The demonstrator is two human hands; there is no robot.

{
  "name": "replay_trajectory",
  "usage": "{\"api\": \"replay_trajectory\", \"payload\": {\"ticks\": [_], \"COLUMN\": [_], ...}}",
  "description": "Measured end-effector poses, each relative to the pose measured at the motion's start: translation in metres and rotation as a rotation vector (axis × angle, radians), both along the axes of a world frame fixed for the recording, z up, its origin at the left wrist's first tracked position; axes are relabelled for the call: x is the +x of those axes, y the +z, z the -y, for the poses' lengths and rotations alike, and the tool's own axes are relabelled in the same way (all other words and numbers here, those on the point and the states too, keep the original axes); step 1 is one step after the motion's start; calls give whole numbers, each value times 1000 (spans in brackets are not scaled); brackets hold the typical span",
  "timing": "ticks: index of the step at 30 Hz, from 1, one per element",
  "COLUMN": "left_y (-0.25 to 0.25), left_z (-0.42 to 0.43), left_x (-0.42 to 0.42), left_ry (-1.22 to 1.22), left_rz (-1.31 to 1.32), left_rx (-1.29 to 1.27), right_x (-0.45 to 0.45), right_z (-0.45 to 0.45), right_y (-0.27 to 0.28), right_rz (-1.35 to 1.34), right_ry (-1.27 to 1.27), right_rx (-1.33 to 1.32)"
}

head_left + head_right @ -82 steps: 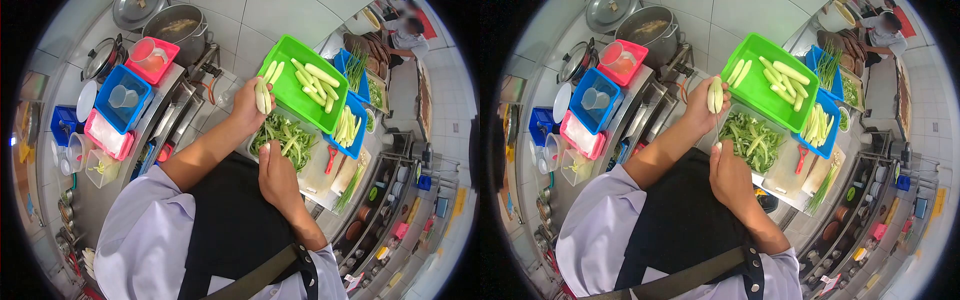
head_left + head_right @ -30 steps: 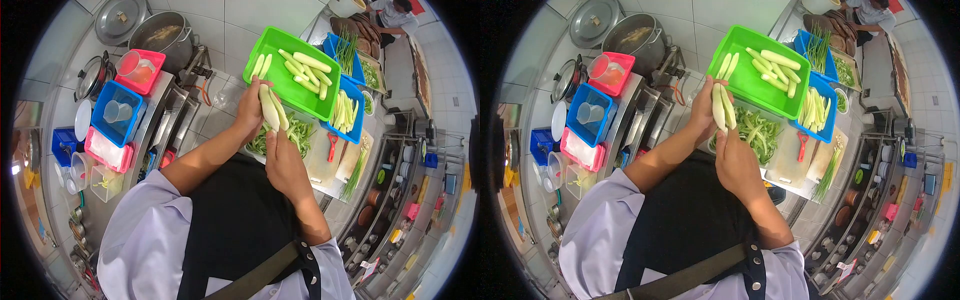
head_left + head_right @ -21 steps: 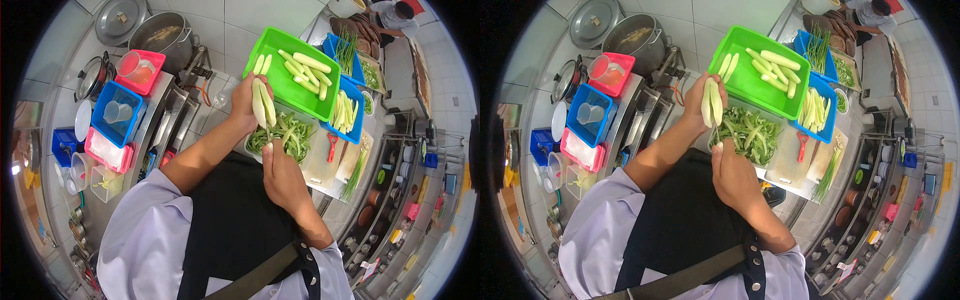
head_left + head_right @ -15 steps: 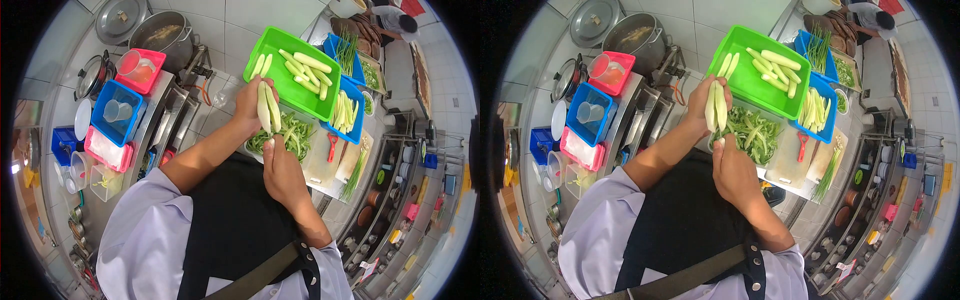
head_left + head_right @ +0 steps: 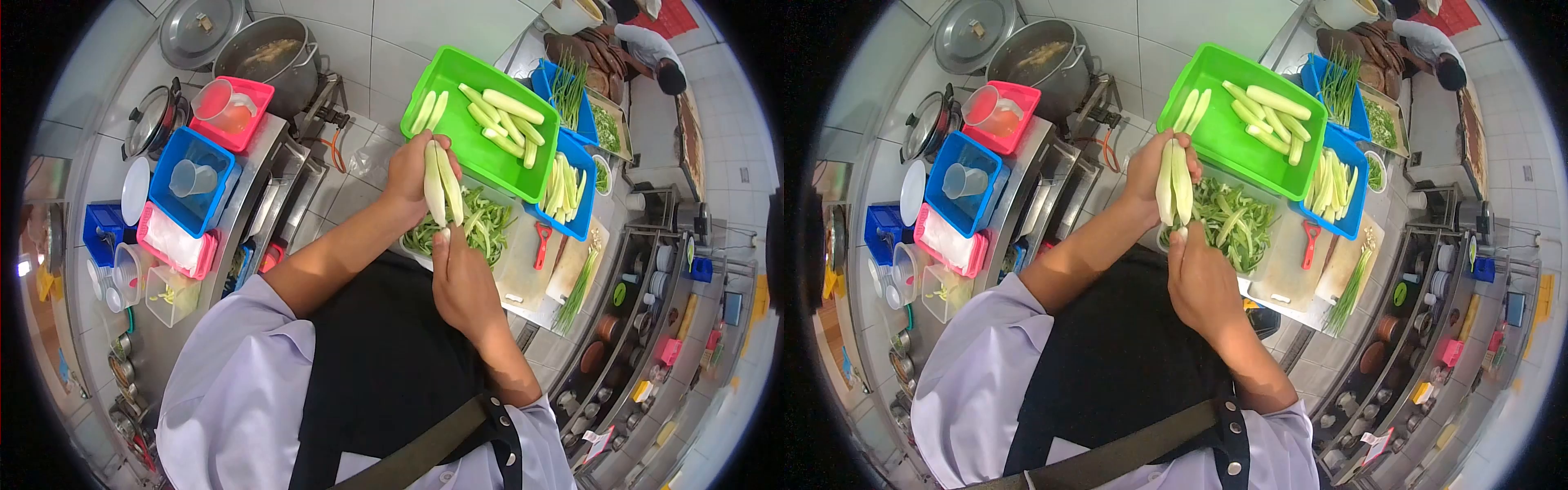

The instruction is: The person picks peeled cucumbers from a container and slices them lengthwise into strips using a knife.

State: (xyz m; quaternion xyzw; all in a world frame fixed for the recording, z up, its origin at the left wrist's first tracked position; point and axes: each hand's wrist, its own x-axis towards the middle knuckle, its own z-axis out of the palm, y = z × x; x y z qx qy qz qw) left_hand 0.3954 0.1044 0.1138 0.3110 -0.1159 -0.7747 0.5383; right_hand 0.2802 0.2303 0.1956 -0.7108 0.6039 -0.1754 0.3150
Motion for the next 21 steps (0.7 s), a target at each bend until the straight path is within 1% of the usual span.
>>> {"api": "replay_trajectory", "payload": {"ticks": [1, 4, 5, 7, 9, 13, 14, 16, 19, 21], "left_y": [1, 4, 5, 9, 12, 7, 5, 8, 13, 6], "left_z": [0, -5, -6, -8, -9, -10, -11, -15, -18, -18], "left_x": [1, 1, 0, -2, -2, -1, -3, -6, -8, -10], "left_ry": [2, -43, -54, -69, -70, -66, -78, -89, -79, -98], "left_rz": [-1, 0, 21, 40, 77, 69, 82, 94, 97, 33], "left_rx": [0, 13, 17, 20, 38, 23, 2, -20, 4, -7], "right_x": [0, 1, 0, -2, -1, -1, -3, -8, -8, -11], "right_z": [-1, 4, 7, 12, 13, 18, 19, 22, 21, 18], "right_y": [2, -1, -5, -13, -14, -18, -25, -40, -30, -36], "right_rz": [-9, 7, 8, 13, 8, -18, -19, 6, 31, 20], "right_ry": [-10, -17, -20, -2, 0, -9, -9, 50, 39, 46], "right_rx": [55, 66, 65, -30, -31, 7, 8, -181, -108, -143]}}
